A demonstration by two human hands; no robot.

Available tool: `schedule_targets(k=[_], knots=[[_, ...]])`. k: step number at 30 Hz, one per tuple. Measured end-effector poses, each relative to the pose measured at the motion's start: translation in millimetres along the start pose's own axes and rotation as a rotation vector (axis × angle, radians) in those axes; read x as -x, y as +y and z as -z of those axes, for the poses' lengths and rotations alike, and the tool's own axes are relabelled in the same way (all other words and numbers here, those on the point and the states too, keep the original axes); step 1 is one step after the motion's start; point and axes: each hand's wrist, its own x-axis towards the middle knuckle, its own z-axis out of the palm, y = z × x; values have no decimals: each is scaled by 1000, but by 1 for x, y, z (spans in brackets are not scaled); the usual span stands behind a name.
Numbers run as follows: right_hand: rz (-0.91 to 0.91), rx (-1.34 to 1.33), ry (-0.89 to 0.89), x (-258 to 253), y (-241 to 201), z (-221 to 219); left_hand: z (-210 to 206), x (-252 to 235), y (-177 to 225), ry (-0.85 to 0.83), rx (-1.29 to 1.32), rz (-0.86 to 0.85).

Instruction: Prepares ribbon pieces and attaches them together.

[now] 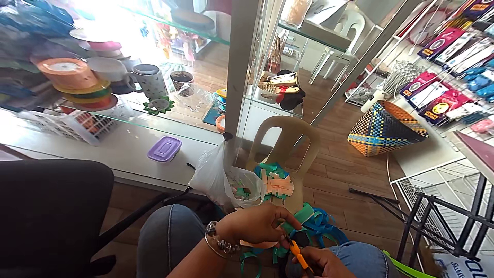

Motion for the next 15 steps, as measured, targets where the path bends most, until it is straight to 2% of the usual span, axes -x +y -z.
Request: schedule_targets(k=[6,9,13,15], knots=[[21,94,28,-1,-1,2,1,-1,-2,-6,5,-11],[-49,219,-13,-9,0,12,4,0,-2,35,-18,12],[-470,734,-203,-59,5,44,11,4,0,122,-36,58],[-651,945,-237,-94,20,49,11,3,1,137,-29,59]])
